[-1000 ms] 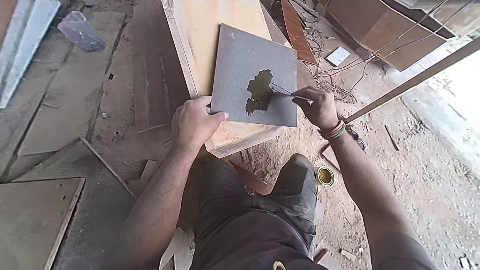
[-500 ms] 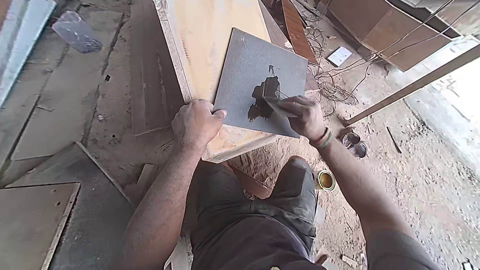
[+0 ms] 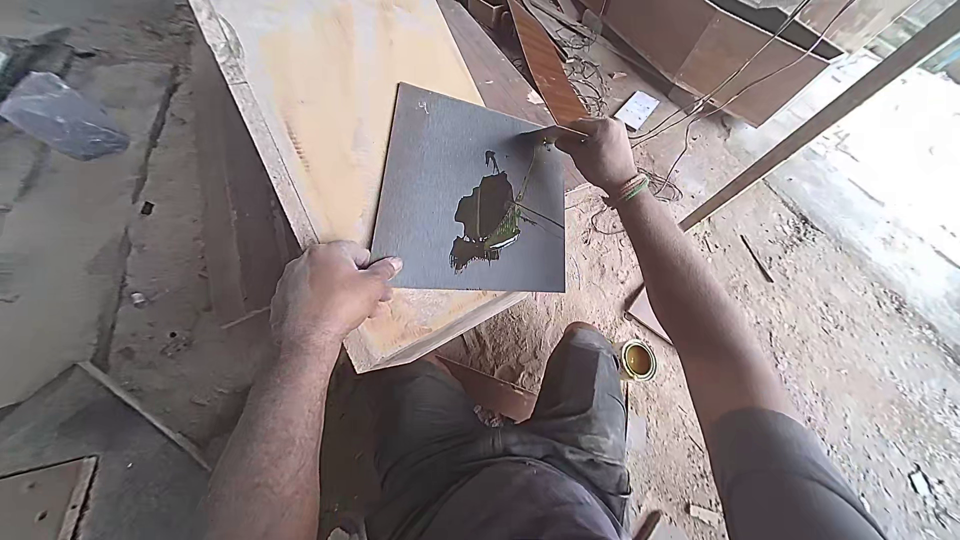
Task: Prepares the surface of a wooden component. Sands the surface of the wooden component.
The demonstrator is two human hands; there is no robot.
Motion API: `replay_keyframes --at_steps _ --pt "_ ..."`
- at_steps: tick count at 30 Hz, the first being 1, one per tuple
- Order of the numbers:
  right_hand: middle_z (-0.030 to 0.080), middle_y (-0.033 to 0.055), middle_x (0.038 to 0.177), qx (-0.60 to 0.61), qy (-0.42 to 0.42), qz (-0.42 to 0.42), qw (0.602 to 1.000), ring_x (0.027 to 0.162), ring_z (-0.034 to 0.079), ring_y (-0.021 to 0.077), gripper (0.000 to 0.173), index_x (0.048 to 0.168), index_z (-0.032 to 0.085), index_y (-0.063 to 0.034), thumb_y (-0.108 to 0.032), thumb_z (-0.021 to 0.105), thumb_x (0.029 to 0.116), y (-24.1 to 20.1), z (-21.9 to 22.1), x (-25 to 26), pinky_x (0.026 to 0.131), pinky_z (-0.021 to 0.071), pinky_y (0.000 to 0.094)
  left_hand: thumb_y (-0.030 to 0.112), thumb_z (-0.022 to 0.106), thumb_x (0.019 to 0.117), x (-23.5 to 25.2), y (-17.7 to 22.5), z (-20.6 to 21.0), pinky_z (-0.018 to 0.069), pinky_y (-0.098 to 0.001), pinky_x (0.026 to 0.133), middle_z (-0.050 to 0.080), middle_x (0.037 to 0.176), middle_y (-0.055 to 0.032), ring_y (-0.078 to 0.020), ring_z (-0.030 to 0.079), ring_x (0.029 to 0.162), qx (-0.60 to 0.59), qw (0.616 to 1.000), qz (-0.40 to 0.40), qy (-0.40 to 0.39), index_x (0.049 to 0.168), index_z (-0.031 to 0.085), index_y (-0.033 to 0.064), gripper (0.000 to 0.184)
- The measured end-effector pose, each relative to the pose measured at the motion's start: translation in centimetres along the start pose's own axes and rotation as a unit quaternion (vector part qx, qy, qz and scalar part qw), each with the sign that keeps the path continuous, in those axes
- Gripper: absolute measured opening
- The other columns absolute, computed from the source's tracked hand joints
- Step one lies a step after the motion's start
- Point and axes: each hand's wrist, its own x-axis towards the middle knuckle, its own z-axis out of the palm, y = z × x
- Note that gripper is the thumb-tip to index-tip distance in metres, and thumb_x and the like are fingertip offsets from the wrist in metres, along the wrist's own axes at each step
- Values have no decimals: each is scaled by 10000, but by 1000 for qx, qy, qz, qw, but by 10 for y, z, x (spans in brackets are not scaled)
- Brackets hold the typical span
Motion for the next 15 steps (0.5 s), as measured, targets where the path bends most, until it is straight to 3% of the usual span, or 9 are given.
replay_keyframes --at_steps 4,7,10,12,15 --pt "782 55 1066 32 28 -94 995 976 750 204 165 1049 800 -123 -166 663 966 11 12 -56 883 603 483 388 684 987 -1 1 3 630 -427 649 744 771 -58 -180 727 624 -11 1000 -6 1 1015 713 83 307" --pt "772 100 1089 64 41 -188 979 1013 746 228 224 1055 794 -66 -42 619 917 -1 14 -118 891 619 442 376 688 988 0 0 2 632 -405 639 742 761 -55 -174 726 615 -16 1000 -8 1 986 708 79 298" --pt "773 103 1088 90 16 -239 967 1040 740 220 228 1030 790 -67 -29 589 927 -15 8 -162 906 617 392 364 691 989 -1 2 1 636 -387 630 743 766 -61 -173 728 612 -19 1000 -12 2 992 695 65 299" --pt "779 88 1070 89 1 -245 966 1002 745 208 231 1022 791 -76 -25 587 928 -22 -1 -165 865 620 381 359 691 989 -2 2 2 637 -402 633 746 777 -76 -185 730 615 -23 1000 -10 7 1011 697 57 304" --pt "775 66 1038 59 10 -179 982 930 749 206 184 1041 788 -91 -88 630 947 -21 -15 -119 810 624 447 359 692 988 -2 -3 4 631 -414 624 745 779 -79 -186 724 609 -30 999 -4 23 1030 700 63 299"
